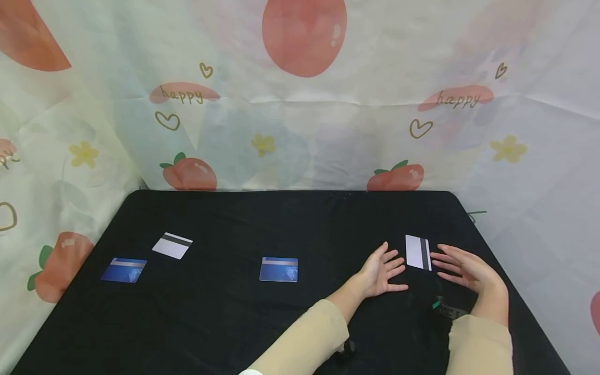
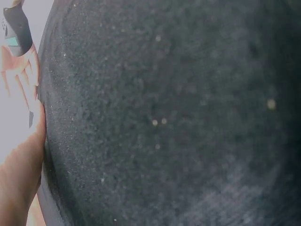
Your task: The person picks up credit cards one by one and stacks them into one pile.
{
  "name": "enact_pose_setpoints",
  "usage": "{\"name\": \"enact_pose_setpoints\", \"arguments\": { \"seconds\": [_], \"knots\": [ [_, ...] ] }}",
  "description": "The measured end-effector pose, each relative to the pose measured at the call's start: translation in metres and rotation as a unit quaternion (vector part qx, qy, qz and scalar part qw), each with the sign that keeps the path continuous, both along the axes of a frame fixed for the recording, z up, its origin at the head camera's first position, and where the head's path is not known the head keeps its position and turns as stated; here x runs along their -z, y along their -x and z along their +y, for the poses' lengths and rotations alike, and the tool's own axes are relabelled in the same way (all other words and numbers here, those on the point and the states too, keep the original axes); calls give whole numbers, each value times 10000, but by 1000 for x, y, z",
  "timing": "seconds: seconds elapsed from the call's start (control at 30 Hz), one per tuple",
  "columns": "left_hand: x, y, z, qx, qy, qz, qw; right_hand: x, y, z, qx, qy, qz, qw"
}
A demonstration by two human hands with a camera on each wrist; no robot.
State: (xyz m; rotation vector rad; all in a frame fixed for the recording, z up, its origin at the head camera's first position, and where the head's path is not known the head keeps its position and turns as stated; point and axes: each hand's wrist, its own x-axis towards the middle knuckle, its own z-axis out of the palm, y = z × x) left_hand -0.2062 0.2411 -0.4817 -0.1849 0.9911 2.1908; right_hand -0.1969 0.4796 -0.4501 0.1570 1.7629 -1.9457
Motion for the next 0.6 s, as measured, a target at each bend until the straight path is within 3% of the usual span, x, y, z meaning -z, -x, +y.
{"name": "enact_pose_setpoints", "arguments": {
  "seconds": [0.2, 0.43, 0.6],
  "knots": [
    [0, 1, -1, -36, -9, -83, 10000, 1, 1, -4, -347, 398, -27, 9986],
    [1, 3, -2, -213, 10, -198, 9996, 1, 4, -9, 65, -156, -350, 9992],
    [2, 4, -4, -293, 106, -185, 9993, 0, 5, -11, 174, -195, -612, 9978]
  ]
}}
